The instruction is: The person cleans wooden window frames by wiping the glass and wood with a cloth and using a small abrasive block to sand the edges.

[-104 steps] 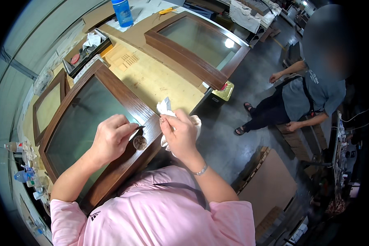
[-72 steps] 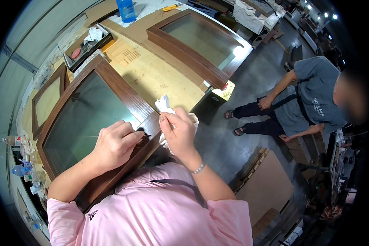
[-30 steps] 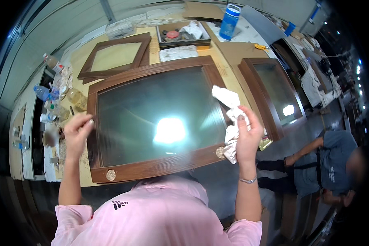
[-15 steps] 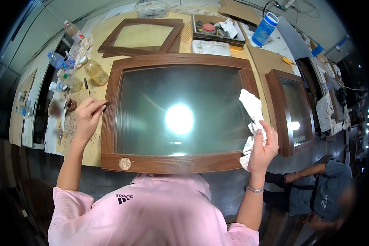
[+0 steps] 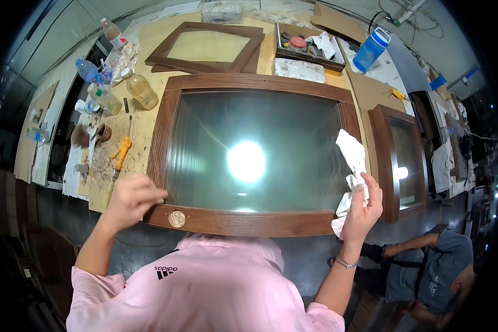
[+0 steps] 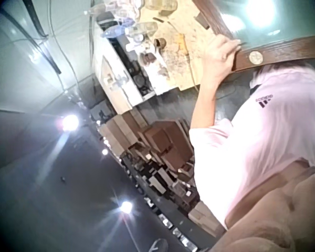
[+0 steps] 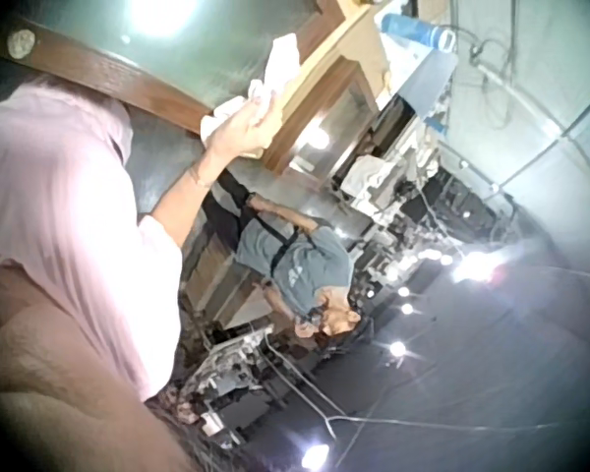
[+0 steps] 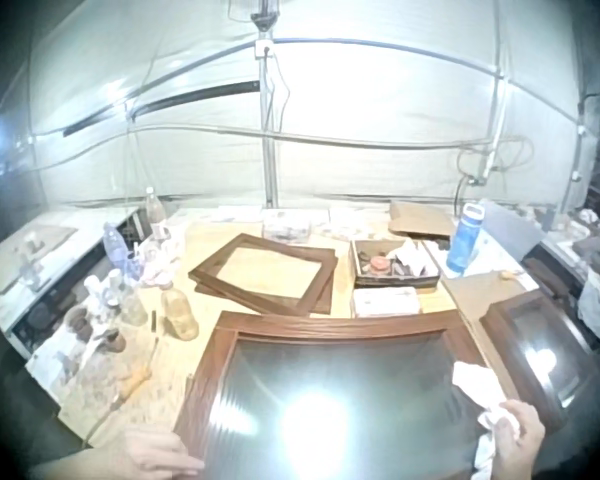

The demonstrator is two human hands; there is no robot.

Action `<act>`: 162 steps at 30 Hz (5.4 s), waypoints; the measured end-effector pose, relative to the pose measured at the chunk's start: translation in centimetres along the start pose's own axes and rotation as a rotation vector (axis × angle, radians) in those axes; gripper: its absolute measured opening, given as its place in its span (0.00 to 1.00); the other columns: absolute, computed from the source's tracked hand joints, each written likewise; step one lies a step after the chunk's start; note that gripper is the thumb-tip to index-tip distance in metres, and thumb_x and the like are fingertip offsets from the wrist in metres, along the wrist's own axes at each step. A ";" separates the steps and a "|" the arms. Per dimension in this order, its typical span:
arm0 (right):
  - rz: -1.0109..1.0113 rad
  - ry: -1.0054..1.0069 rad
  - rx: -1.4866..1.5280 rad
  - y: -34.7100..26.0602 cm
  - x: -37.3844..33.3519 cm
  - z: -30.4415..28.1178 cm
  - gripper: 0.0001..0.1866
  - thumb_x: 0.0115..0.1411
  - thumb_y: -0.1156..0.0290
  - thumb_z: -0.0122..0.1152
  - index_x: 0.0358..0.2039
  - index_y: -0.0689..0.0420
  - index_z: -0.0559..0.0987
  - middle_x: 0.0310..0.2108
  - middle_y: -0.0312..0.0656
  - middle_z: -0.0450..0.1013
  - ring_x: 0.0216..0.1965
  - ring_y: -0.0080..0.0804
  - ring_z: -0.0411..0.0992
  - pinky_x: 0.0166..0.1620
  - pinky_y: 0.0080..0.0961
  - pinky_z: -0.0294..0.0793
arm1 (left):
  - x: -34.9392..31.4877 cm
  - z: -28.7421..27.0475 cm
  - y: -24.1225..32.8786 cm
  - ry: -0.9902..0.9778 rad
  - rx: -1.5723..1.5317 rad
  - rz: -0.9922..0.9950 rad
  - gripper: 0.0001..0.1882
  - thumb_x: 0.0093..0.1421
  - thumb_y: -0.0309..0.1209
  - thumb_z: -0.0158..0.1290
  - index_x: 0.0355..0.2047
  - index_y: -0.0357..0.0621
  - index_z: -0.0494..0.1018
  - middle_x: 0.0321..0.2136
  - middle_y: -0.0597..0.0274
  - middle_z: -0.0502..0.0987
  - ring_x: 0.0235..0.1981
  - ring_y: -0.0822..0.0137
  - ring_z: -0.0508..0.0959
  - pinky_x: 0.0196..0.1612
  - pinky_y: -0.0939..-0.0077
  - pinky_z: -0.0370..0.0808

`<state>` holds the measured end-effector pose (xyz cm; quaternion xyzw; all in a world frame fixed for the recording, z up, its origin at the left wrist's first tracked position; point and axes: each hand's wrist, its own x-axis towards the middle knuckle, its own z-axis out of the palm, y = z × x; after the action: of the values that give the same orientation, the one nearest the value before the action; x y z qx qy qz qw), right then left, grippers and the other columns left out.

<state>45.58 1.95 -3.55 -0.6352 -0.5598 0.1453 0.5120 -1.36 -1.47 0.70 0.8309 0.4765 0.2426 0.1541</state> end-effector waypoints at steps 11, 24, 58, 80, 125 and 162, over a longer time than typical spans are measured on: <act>-0.067 0.008 -0.096 -0.6 0.2 0.5 0.12 0.65 0.75 0.54 0.46 0.64 0.79 0.40 0.44 0.75 0.42 0.35 0.71 0.48 0.29 0.69 | 13.4 -0.9 -14.9 0.249 0.104 -0.197 0.08 0.55 0.30 0.63 0.36 0.47 0.85 0.28 0.58 0.80 0.32 0.60 0.79 0.37 0.67 0.75; -0.067 0.050 -0.110 -1.2 0.0 0.4 0.12 0.62 0.78 0.54 0.45 0.64 0.80 0.38 0.44 0.74 0.41 0.36 0.70 0.47 0.30 0.67 | 16.9 -0.9 -17.9 0.305 0.027 -0.263 0.07 0.57 0.30 0.62 0.35 0.44 0.84 0.29 0.56 0.82 0.32 0.58 0.81 0.36 0.68 0.75; -0.005 0.099 0.031 -1.5 0.3 -0.5 0.13 0.56 0.80 0.60 0.43 0.63 0.81 0.36 0.45 0.76 0.39 0.34 0.70 0.45 0.27 0.69 | 28.8 11.8 0.2 0.067 -0.051 0.249 0.07 0.52 0.27 0.65 0.33 0.42 0.83 0.26 0.59 0.78 0.28 0.55 0.79 0.32 0.62 0.75; 0.137 0.150 0.386 0.1 -0.7 -0.5 0.10 0.67 0.75 0.53 0.44 0.67 0.77 0.35 0.40 0.76 0.35 0.21 0.73 0.39 0.18 0.72 | -4.3 3.1 -18.0 0.600 -0.281 -0.799 0.11 0.64 0.22 0.51 0.45 0.35 0.80 0.29 0.69 0.78 0.28 0.77 0.74 0.33 0.80 0.71; -0.562 -0.147 -0.333 -6.8 -8.5 7.8 0.07 0.38 0.77 0.58 0.21 0.56 0.73 0.25 0.38 0.67 0.27 0.39 0.65 0.26 0.32 0.65 | 8.7 4.8 4.4 -0.266 -0.061 0.502 0.13 0.44 0.23 0.61 0.33 0.50 0.80 0.35 0.62 0.79 0.38 0.56 0.76 0.45 0.60 0.72; -0.430 -0.608 0.035 -9.4 -4.2 5.3 0.38 0.46 0.65 0.74 0.58 0.61 0.71 0.50 0.55 0.68 0.47 0.55 0.72 0.46 0.40 0.76 | 6.1 3.5 7.1 0.368 -0.696 -0.354 0.22 0.61 0.22 0.58 0.56 0.30 0.73 0.47 0.53 0.80 0.46 0.68 0.80 0.50 0.74 0.77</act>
<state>34.88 -0.46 0.17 -0.4222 -0.8043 0.2258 0.3520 8.31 0.22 2.79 0.5777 0.5211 0.5028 0.3768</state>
